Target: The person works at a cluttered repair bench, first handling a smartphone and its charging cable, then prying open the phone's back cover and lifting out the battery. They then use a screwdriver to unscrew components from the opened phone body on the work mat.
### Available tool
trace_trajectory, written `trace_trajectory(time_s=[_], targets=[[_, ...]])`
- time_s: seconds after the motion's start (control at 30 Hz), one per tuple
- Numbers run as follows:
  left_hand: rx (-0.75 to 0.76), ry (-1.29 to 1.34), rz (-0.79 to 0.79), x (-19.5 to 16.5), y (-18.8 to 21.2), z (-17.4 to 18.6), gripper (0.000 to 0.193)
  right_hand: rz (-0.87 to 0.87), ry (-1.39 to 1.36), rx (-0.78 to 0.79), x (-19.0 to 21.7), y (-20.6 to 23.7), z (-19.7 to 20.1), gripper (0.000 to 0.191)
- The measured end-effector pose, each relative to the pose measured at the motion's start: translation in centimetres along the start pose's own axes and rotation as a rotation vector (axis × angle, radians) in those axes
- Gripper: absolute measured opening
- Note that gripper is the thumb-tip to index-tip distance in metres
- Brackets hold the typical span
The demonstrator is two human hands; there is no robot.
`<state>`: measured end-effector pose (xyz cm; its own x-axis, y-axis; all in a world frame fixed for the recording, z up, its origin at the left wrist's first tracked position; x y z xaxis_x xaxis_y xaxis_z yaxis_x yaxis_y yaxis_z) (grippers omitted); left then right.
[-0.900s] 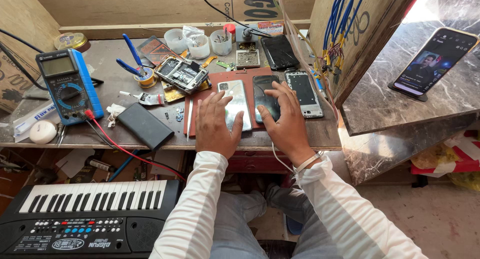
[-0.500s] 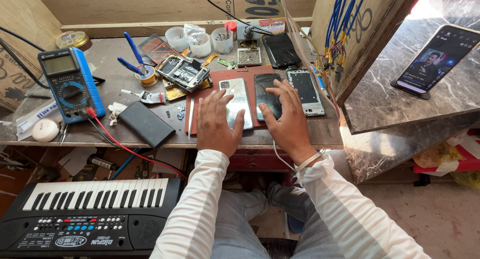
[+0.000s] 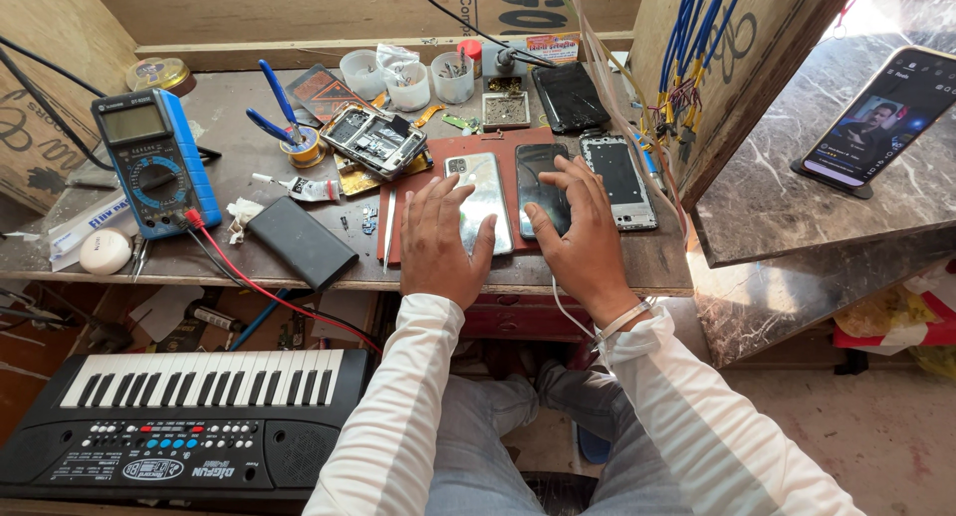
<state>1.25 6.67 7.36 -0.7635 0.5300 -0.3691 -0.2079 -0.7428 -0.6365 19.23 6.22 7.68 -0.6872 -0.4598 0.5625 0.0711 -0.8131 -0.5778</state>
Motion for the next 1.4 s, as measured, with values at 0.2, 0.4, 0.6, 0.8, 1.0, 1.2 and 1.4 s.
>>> trace_trajectory(time_s=[0.2,0.4,0.6,0.8,1.0,1.2,1.4], targets=[[-0.004,0.0,-0.004,-0.05,0.05,0.01,0.043,-0.009,-0.009,0.007,-0.1,-0.04,-0.08,0.037],[0.004,-0.001,0.003,0.02,0.02,-0.1,0.043,-0.01,-0.008,0.009,-0.12,-0.04,-0.08,0.037],[-0.001,0.003,-0.004,-0.02,-0.01,-0.1,0.043,-0.003,-0.002,0.005,-0.09,-0.04,-0.03,0.037],[0.002,-0.005,-0.005,-0.06,-0.03,-0.1,0.044,0.005,0.002,0.003,-0.1,-0.05,-0.05,0.037],[0.014,-0.003,0.003,0.05,-0.04,-0.26,0.043,-0.003,0.0,0.002,-0.11,-0.03,-0.05,0.037],[0.013,-0.013,0.002,0.1,-0.02,-0.31,0.043,-0.012,0.003,0.009,-0.08,-0.03,-0.12,0.036],[0.012,-0.008,0.008,0.06,0.0,-0.2,0.043,-0.001,0.005,0.007,-0.03,-0.06,-0.05,0.037]])
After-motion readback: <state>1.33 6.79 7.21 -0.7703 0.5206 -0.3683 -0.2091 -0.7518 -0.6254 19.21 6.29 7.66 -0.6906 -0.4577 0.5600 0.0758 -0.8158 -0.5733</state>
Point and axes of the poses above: each hand's wrist, its own y-axis away from the middle knuckle, its own z-axis out of the back of the hand, x = y × z, the point moved 10 cm from there along -y, towards the middle knuckle, and after that the axes turned 8 degrees about x, right-handed, at the moved point
